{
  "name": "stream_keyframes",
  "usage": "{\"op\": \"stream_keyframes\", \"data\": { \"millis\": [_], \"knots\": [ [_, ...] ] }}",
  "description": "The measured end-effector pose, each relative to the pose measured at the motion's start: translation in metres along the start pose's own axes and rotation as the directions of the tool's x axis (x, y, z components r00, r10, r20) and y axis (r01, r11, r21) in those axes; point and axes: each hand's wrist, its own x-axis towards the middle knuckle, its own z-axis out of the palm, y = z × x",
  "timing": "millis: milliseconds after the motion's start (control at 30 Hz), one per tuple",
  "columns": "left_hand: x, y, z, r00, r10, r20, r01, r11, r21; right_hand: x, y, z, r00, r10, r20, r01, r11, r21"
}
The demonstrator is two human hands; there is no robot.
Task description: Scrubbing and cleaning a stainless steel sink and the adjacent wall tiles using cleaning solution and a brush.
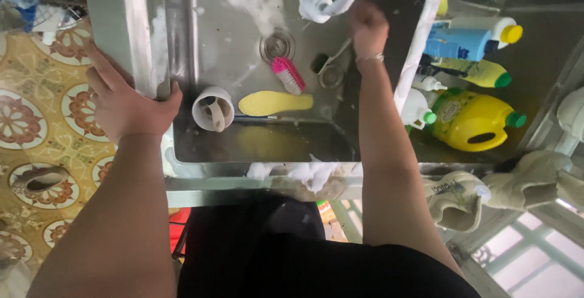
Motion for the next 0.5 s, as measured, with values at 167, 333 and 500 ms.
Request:
{"op": "stream_keyframes", "data": {
  "millis": [167,333,500],
  "knots": [
    [0.000,-0.002,0.002,1.000,-0.016,-0.008,0.016,1.000,0.002,-0.024,0.081,0.031,0.897,-0.152,0.414,0.441,0.311,-0.842],
    [-0.002,-0.004,0.006,0.999,0.022,-0.048,-0.021,1.000,0.015,-0.051,0.063,0.035,0.826,-0.193,0.529,0.559,0.166,-0.812],
    [0.000,-0.001,0.006,1.000,0.007,-0.030,-0.008,1.000,-0.030,-0.054,0.024,0.037,0.855,-0.049,0.516,0.499,0.349,-0.793]
  ]
}}
